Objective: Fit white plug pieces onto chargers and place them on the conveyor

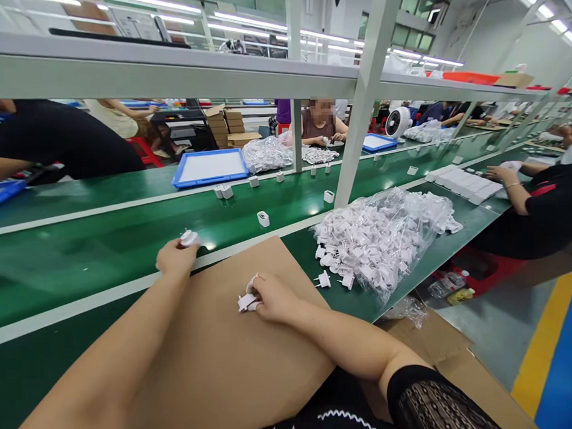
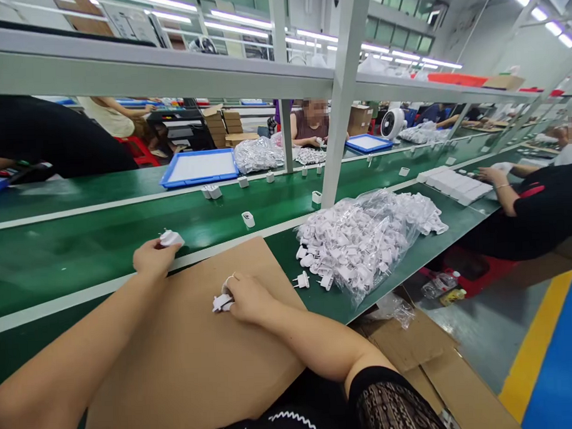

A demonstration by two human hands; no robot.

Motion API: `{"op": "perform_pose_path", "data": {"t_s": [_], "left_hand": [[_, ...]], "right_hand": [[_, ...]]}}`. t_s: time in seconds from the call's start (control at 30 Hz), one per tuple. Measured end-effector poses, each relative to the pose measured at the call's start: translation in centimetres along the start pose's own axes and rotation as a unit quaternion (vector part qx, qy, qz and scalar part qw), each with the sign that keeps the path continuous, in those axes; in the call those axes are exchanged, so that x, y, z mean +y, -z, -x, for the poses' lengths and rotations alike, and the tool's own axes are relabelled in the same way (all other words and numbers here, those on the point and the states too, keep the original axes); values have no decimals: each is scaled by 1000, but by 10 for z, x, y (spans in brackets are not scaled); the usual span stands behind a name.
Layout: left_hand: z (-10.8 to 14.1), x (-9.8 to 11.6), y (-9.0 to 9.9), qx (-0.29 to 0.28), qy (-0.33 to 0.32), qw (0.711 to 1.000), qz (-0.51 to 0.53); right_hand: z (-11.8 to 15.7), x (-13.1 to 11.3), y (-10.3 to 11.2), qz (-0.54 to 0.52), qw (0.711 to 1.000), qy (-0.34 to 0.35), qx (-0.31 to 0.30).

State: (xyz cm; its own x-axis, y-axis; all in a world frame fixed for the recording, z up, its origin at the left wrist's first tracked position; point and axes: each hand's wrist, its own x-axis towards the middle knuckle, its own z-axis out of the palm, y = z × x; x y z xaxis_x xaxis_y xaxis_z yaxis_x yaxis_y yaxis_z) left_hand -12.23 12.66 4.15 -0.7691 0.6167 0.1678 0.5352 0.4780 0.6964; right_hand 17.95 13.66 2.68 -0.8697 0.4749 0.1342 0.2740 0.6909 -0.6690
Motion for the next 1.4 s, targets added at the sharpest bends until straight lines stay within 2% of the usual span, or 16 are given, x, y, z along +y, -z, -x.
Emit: {"op": "perform_pose_path", "data": {"t_s": [0.1,0.13,0.2,0.27,0.33,0.43,0.5,0.57,0.7,0.8,0.93,1.07,1.13,1.23,1.33,1.4], "left_hand": [[-5,0,0,41,104,994,-21],[-2,2,-2,72,109,991,-26],[5,10,-9,149,60,986,-37],[7,25,-24,167,-44,984,-45],[4,44,-45,77,-123,989,-36],[-5,75,-77,-78,-122,989,14],[-8,91,-90,-132,-112,984,30],[-9,100,-95,-132,-103,985,33],[-7,98,-85,-93,-90,991,34],[11,84,-65,-59,-97,993,38],[61,59,-31,-41,-107,992,46],[118,36,-5,-89,-101,988,81],[143,30,1,-130,-97,983,81],[171,22,3,-162,-124,977,59],[184,12,-2,-173,-140,971,91],[188,6,-8,-176,-138,965,139]], "right_hand": [[2,-1,1,-70,997,-11,3],[3,-2,2,-80,997,-19,0],[4,-7,2,-76,997,-31,-4],[4,-10,4,-51,998,-33,-7],[3,-11,5,-33,999,-37,-13],[2,-7,8,-40,999,-29,-20],[2,-5,8,-62,998,-6,-6],[1,-2,6,-98,995,9,18],[-6,4,3,-199,979,-21,45],[-12,7,2,-236,967,-34,92],[-18,7,8,-354,921,-63,153],[-22,4,17,-430,866,-110,230],[-22,0,20,-460,850,-126,223],[-20,-4,21,-519,829,-141,154],[-21,0,17,-582,786,-177,110],[-22,5,15,-596,769,-207,100]]}}
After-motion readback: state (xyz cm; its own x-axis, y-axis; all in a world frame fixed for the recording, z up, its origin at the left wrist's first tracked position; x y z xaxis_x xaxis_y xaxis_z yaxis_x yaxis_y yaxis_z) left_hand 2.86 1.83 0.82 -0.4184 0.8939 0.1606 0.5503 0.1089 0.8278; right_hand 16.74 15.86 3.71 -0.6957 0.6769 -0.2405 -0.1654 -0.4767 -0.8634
